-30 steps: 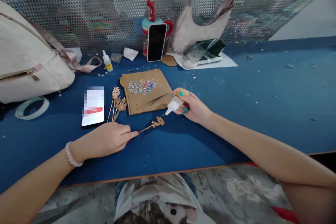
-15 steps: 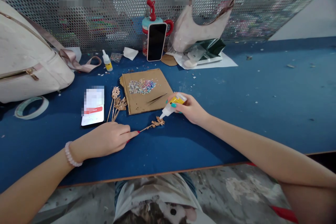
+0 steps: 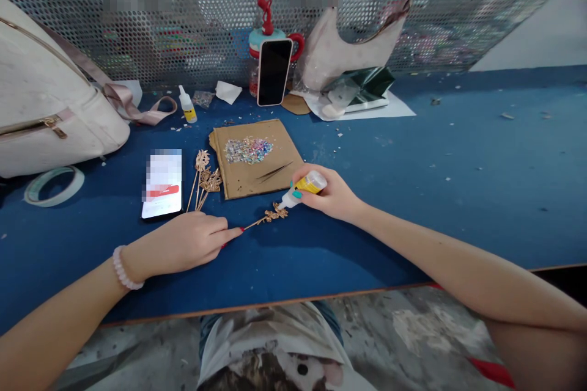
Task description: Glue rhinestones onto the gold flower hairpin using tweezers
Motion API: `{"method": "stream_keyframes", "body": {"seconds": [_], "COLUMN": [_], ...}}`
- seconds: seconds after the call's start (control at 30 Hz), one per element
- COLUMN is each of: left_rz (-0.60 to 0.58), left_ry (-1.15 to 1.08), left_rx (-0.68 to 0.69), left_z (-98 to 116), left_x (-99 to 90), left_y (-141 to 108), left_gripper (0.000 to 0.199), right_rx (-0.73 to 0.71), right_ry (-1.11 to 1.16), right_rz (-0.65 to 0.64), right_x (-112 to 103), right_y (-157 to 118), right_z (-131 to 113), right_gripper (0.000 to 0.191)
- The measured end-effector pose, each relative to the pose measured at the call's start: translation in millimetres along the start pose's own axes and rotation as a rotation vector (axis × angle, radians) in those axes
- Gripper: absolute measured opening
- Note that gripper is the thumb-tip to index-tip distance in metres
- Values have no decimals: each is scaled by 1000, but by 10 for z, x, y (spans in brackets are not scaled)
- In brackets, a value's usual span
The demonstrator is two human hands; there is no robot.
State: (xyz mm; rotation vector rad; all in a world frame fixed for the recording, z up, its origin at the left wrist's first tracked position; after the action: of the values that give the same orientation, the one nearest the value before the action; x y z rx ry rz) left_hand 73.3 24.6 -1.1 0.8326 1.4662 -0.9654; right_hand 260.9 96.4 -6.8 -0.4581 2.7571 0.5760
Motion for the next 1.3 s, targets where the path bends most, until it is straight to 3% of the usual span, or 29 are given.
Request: {"method": "stream_keyframes", "body": {"seconds": [0.33,0.7,1.1,1.3], "left_rz": [-7,-11,-28,-19], "left_ry": [14,-3,4,12], "left_rx": [14,5,-3,-3], "left_z": [14,12,-1,8], "left_x": [13,1,29,32], "left_y": [-11,1,-1,-4], "left_gripper": [39,38,39,39], "right_rx": [-52,-229,-115,-26], "right_ry": [-36,-205,-54,168], "right_rz": [-1,-55,-38,85], "right_x": [-19,64,57,-44], "right_y": [-16,-44,-45,-11], "right_z": [-29,-249,-121,47], "right_gripper": [13,9,8,6]}}
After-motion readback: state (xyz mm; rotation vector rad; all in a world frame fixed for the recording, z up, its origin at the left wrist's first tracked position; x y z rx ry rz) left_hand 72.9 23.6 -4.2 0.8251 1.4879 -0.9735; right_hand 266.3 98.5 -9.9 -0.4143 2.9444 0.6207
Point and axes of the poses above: each hand's wrist, its own y-axis towards the middle knuckle, its own x-axis out of the palm, z = x × y, the point moved 8 cm from there along y, towards the middle knuckle, and after that the axes turned 4 degrees about -x, right-handed, at the moved point
